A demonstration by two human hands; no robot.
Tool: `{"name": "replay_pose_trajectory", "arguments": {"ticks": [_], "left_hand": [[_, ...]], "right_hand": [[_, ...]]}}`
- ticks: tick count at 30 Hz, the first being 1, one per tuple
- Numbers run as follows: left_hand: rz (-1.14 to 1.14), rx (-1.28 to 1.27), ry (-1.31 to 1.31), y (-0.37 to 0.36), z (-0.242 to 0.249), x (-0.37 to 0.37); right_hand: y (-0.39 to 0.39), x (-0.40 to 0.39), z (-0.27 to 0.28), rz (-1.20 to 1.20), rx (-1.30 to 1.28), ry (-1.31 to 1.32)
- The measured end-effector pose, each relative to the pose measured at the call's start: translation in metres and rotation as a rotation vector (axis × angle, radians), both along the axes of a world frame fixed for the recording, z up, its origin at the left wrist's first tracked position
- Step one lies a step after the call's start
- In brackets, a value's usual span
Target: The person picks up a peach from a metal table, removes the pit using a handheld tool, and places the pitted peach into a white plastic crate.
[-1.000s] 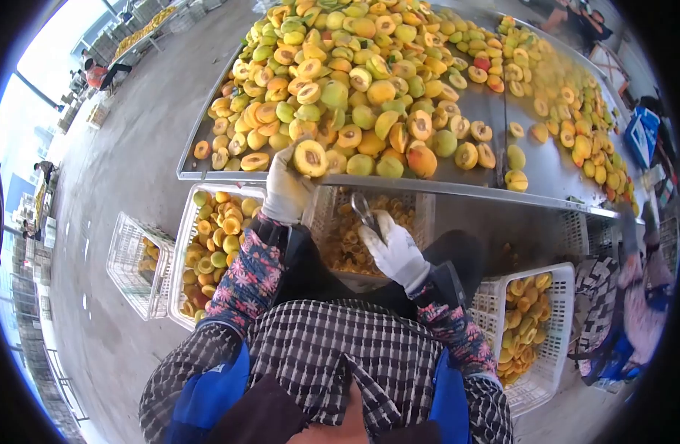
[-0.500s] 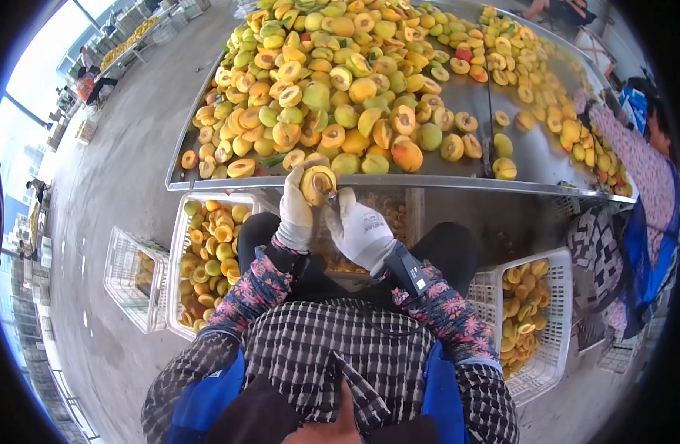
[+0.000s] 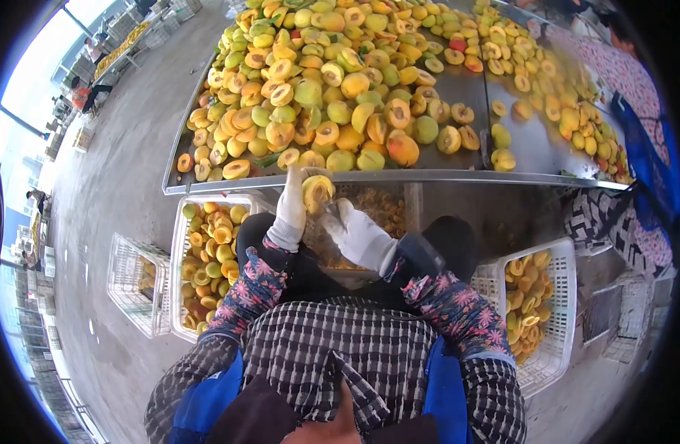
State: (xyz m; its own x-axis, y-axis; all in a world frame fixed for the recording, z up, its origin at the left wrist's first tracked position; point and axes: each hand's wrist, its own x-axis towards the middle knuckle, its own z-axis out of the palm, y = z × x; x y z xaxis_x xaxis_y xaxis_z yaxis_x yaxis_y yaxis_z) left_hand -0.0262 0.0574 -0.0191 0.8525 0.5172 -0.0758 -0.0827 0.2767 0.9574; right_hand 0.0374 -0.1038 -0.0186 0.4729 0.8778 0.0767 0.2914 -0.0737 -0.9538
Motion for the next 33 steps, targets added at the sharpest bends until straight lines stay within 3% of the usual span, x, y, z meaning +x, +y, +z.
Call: {"name": "replay_pose_trajectory", "arguments": {"ticks": [2,3,6,7,8,11,14,15,18,20,23,26,27,30,32,33], "left_hand": [[0.072,-0.106,-0.157,-0.006,-0.004,0.003],[0.167,-0.100,-0.205,-0.015,-0.003,0.005],[0.390,-0.051,-0.302,-0.034,-0.002,0.010],[0.413,-0.019,-0.293,-0.035,-0.006,0.009],[0.443,0.085,-0.222,-0.032,-0.009,0.009],[0.303,-0.156,-0.164,-0.034,0.010,-0.001],[0.241,-0.269,-0.096,-0.032,0.021,0.001],[0.256,-0.212,-0.051,-0.029,0.017,0.003],[0.339,-0.037,-0.096,-0.028,0.012,0.003],[0.484,-0.067,-0.136,-0.035,0.014,0.006],[0.562,-0.059,-0.171,-0.042,0.019,0.013],[0.448,-0.024,-0.200,-0.040,0.020,0.011],[0.461,-0.035,-0.216,-0.042,0.021,0.013],[0.356,0.189,-0.082,-0.041,0.036,0.008],[0.203,0.027,0.056,-0.025,0.024,0.013],[0.196,-0.052,0.058,-0.021,0.012,0.015]], "right_hand": [[-0.001,0.003,0.021,0.058,-0.016,0.382],[-0.001,0.004,0.024,0.050,0.011,0.379],[0.014,-0.009,-0.004,-0.101,0.138,0.083],[0.020,-0.016,-0.012,-0.093,0.214,0.252],[0.016,-0.016,-0.017,-0.079,0.142,0.169],[0.003,-0.009,0.016,-0.007,-0.108,-0.033],[0.000,-0.001,0.013,0.026,-0.150,-0.172],[0.003,-0.001,-0.012,0.022,0.015,-0.125],[0.004,0.004,-0.005,0.040,0.124,-0.243],[0.004,0.006,0.021,-0.090,-0.156,-0.354],[0.004,0.000,0.023,-0.160,-0.191,-0.423],[0.005,-0.006,0.024,-0.098,-0.056,-0.175],[0.012,-0.009,0.015,-0.084,0.179,0.030],[0.001,0.003,0.003,-0.054,0.037,-0.242],[-0.005,0.014,0.023,0.030,-0.253,-0.287],[-0.001,0.021,-0.015,0.068,-0.177,-0.383]]}}
